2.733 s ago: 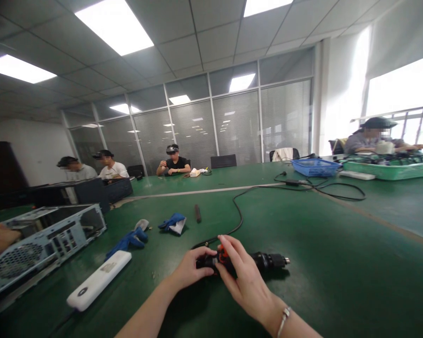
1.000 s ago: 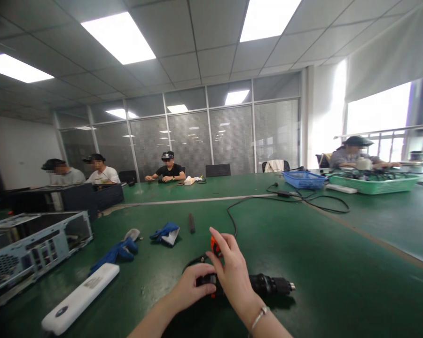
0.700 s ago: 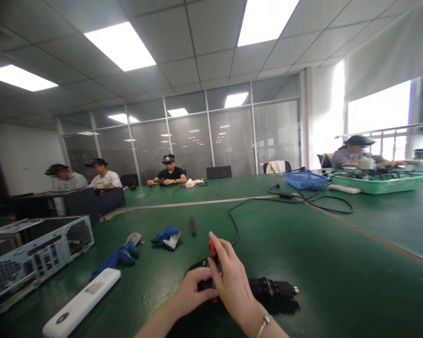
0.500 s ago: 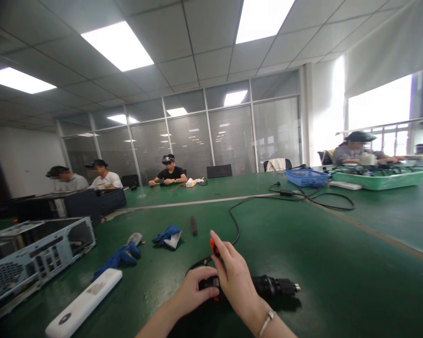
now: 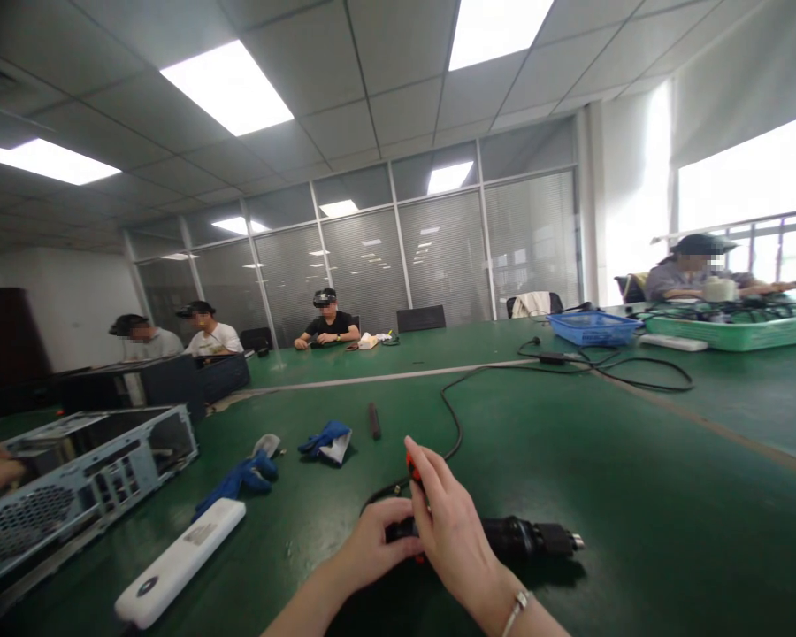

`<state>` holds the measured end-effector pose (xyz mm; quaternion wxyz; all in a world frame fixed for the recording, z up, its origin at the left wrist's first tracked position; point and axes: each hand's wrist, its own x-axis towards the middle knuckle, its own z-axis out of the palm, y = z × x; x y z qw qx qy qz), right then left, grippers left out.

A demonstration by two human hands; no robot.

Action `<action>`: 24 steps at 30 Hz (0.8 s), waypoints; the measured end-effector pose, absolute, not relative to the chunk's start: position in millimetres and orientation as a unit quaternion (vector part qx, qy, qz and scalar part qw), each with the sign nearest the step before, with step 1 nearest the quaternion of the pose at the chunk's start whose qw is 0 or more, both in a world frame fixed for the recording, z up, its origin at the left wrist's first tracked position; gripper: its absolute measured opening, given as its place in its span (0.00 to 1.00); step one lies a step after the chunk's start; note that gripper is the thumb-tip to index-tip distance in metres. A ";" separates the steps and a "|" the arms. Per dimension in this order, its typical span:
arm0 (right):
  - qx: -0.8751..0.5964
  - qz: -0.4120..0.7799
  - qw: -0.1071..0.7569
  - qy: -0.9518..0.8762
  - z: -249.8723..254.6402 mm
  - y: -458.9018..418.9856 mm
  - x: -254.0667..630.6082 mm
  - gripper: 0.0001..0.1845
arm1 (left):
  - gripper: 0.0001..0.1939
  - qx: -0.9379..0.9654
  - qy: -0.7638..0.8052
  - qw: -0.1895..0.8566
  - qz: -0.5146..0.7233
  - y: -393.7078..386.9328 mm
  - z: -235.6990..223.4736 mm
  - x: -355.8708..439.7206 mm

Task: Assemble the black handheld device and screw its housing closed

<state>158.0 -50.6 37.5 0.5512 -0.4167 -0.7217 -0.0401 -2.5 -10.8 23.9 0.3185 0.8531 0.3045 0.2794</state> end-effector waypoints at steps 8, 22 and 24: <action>-0.412 -0.055 0.551 -0.724 37.6 -52.7 159.6 0.30 | 0.18 0.856 0.300 0.314 0.281 -10.1 23.7 -3.2; -0.437 -0.037 0.552 -0.709 40.2 -53.8 157.9 0.29 | 0.16 0.867 0.295 0.286 0.283 -11.1 22.4 -4.5; -0.447 -0.040 0.552 -0.703 40.1 -53.0 160.0 0.27 | 0.19 0.869 0.316 0.266 0.271 -10.7 24.1 -7.3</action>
